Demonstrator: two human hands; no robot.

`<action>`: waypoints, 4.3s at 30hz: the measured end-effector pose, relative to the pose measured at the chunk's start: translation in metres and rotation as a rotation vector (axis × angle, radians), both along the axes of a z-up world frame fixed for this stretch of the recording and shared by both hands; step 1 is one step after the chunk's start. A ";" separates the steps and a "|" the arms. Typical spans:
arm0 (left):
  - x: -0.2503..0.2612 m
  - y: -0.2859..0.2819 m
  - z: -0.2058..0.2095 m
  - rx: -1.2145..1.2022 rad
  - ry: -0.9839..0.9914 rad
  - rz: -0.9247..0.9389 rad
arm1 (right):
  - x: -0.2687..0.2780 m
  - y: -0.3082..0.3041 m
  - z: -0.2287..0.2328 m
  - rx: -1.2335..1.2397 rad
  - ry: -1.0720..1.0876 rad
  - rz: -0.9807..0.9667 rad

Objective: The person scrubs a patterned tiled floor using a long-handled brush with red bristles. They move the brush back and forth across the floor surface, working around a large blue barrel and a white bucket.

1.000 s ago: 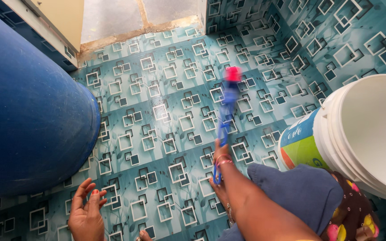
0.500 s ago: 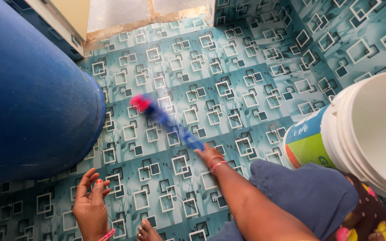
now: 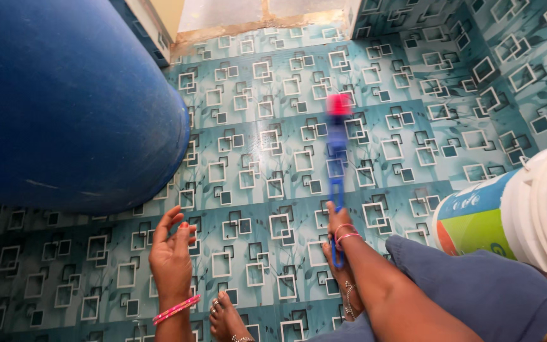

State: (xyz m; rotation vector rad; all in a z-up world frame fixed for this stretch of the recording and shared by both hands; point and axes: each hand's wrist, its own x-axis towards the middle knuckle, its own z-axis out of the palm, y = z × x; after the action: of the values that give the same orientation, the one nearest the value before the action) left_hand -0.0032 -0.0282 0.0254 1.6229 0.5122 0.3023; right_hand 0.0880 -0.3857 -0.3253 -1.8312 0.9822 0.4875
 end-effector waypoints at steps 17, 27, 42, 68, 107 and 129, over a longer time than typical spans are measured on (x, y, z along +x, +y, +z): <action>-0.003 0.010 -0.012 -0.058 -0.056 0.092 | 0.024 0.011 0.022 -0.363 -0.114 0.739; -0.001 0.005 -0.013 0.014 -0.060 0.064 | 0.041 -0.029 0.019 0.192 -0.176 -0.240; 0.004 0.076 -0.043 0.243 0.117 -0.077 | 0.023 0.046 -0.015 -0.030 -0.098 -0.270; 0.047 -0.031 -0.051 0.135 0.135 -0.660 | -0.051 0.094 0.066 0.225 -0.294 -0.356; 0.029 -0.098 -0.040 0.412 0.079 -0.884 | -0.110 -0.241 0.355 -1.254 -0.445 0.140; 0.027 -0.103 -0.040 0.398 0.102 -0.893 | -0.106 -0.221 0.371 -1.269 -0.813 0.476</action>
State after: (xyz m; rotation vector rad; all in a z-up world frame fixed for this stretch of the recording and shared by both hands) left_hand 0.0237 -0.1317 -0.0149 2.0890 -0.2467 -0.3736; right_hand -0.0181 -0.6068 0.0455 -2.9976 0.1881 -0.8101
